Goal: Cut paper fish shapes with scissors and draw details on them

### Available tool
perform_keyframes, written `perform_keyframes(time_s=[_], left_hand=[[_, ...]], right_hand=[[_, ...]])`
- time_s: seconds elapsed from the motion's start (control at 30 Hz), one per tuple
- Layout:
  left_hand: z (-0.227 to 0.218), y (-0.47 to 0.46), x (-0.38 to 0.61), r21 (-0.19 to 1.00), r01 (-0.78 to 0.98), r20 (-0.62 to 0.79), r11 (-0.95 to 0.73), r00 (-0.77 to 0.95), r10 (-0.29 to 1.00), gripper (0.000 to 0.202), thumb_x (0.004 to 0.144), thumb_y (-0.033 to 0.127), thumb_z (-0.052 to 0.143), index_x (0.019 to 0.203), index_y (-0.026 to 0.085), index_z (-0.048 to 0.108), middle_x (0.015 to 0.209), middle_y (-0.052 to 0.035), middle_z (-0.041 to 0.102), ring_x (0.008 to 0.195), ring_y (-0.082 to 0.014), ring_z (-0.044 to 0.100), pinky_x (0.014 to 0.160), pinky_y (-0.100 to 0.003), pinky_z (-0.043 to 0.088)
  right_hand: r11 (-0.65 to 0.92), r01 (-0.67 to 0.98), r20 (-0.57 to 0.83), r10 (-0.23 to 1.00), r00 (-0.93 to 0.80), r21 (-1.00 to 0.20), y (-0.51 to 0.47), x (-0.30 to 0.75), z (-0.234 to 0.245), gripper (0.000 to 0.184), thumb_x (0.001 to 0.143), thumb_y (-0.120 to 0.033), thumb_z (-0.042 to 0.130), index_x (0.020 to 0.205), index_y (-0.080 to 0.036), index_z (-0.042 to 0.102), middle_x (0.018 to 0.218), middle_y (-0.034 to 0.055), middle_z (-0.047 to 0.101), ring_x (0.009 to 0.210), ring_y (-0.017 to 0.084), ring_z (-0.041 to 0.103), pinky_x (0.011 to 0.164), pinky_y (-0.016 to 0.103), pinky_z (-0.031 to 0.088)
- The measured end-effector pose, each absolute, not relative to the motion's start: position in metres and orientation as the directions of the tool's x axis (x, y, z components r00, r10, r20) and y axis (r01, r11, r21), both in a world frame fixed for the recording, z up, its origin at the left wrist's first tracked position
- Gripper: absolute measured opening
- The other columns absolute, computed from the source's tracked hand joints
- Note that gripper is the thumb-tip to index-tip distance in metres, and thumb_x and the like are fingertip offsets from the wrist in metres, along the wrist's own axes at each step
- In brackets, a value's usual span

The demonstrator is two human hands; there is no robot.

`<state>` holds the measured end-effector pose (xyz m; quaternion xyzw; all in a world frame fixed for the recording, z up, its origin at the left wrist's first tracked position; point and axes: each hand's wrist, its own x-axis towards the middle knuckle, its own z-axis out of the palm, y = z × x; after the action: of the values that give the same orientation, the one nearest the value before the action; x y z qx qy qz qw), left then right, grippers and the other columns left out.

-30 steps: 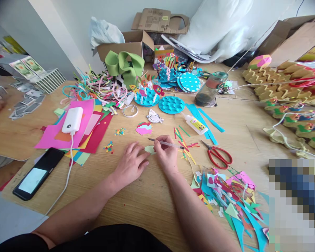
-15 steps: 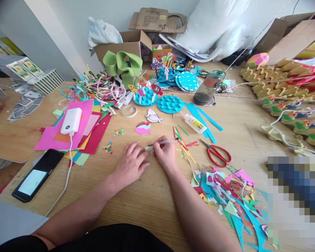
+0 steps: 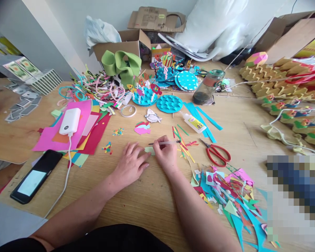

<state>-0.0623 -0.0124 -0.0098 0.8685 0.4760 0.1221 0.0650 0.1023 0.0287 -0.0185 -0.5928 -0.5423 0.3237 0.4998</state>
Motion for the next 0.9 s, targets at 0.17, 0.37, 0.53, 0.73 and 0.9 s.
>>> perform_keyframes(time_s=[0.17,0.37,0.53,0.73,0.9], left_hand=[[-0.009,-0.012,-0.063,0.243,0.807,0.148,-0.538,0.517,0.843,0.035,0.092,0.033,0.056,0.125,0.025,0.061,0.123,-0.0092,0.058,0.132,-0.0333,0.038,0.114,-0.06,0.024],[-0.009,-0.012,-0.063,0.25,0.811,0.152,-0.529,0.507,0.848,0.035,0.091,0.033,0.057,0.125,0.026,0.062,0.125,-0.0086,0.058,0.134,-0.0333,0.036,0.115,-0.06,0.023],[-0.008,-0.012,-0.062,0.247,0.811,0.134,-0.531,0.514,0.847,0.035,0.092,0.033,0.055,0.126,0.025,0.061,0.123,-0.0082,0.059,0.133,-0.0338,0.037,0.115,-0.06,0.023],[-0.008,-0.013,-0.062,0.25,0.809,0.155,-0.532,0.509,0.847,0.035,0.091,0.031,0.058,0.126,0.026,0.061,0.119,-0.0084,0.06,0.132,-0.0319,0.039,0.115,-0.06,0.024],[-0.008,-0.012,-0.062,0.246,0.809,0.152,-0.534,0.511,0.846,0.035,0.091,0.031,0.057,0.125,0.027,0.061,0.119,-0.008,0.06,0.131,-0.032,0.04,0.114,-0.06,0.025]], right_hand=[[0.079,0.303,0.124,0.984,0.13,-0.95,0.03,0.102,-0.024,0.014,0.077,-0.029,0.059,0.068,-0.022,0.053,0.054,-0.0028,0.056,0.045,0.013,0.05,0.045,0.024,0.039],[0.016,0.293,0.058,0.989,0.134,-0.956,0.034,0.103,-0.03,0.012,0.075,-0.028,0.058,0.065,-0.021,0.053,0.052,-0.0025,0.056,0.042,0.012,0.049,0.042,0.023,0.037],[0.015,0.321,0.059,0.99,0.129,-0.947,0.034,0.103,-0.028,0.012,0.074,-0.028,0.057,0.064,-0.022,0.053,0.051,-0.0021,0.056,0.043,0.013,0.051,0.044,0.024,0.038],[-0.008,0.296,0.025,0.994,0.108,-0.955,0.035,0.103,-0.03,0.012,0.074,-0.029,0.058,0.065,-0.022,0.053,0.05,-0.0021,0.057,0.042,0.014,0.052,0.043,0.024,0.039],[-0.006,0.3,0.026,0.995,0.101,-0.954,0.035,0.103,-0.031,0.013,0.074,-0.03,0.058,0.066,-0.022,0.053,0.05,-0.0022,0.057,0.042,0.014,0.052,0.042,0.024,0.039]])
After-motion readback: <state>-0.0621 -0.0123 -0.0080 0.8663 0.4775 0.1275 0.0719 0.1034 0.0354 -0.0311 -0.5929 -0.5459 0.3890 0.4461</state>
